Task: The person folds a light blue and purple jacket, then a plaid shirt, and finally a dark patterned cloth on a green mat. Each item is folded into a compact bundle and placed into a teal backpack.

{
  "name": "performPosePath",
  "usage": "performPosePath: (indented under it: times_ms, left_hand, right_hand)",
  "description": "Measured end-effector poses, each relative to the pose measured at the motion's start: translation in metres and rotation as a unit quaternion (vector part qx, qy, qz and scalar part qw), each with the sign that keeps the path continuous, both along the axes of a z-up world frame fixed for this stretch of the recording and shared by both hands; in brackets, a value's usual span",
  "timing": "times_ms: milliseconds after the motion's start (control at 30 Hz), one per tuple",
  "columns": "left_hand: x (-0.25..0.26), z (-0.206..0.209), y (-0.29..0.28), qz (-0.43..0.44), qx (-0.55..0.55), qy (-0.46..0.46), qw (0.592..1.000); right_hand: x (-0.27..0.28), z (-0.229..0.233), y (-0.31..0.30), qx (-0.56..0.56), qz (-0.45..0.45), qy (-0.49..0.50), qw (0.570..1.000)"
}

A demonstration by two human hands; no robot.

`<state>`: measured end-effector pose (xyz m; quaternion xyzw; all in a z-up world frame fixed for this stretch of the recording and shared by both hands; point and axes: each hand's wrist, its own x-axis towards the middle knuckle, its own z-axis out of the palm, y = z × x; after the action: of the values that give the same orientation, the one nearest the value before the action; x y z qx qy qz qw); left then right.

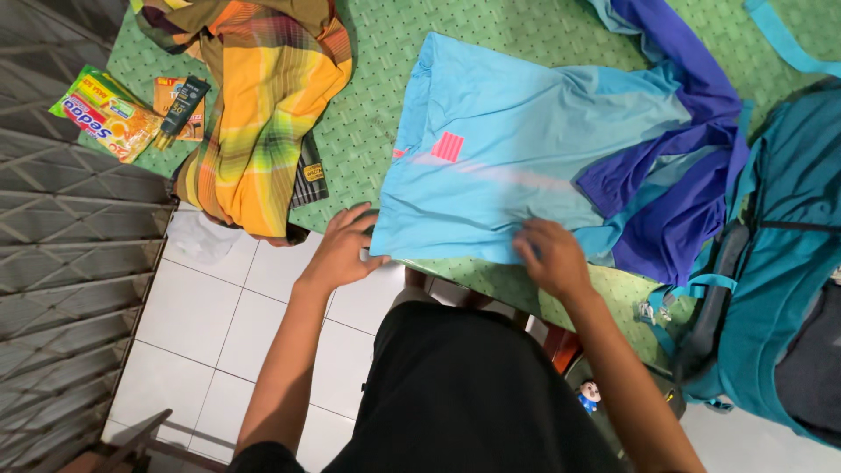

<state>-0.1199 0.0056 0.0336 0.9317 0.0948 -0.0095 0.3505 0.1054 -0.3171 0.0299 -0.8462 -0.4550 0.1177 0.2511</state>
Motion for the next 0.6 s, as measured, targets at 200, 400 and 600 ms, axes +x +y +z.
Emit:
performPosePath:
  times_ms: [200,400,600]
  left_hand:
    - [0.005,-0.004,-0.009,0.021,-0.026,-0.042,0.999]
    - [0.004,0.002,-0.004,0.026,-0.023,-0.060,0.998]
    - [0.004,-0.006,-0.013,0.087,-0.009,-0.100,0.991]
  right_hand:
    - [0.019,-0.026,0.038,0.015,0.030,-0.142,0.989]
    - [0.033,-0.031,0.074,0.050,-0.082,-0.162,0.982]
    - [0.046,-0.027,0.138,0.151,-0.027,-0.059,0.986]
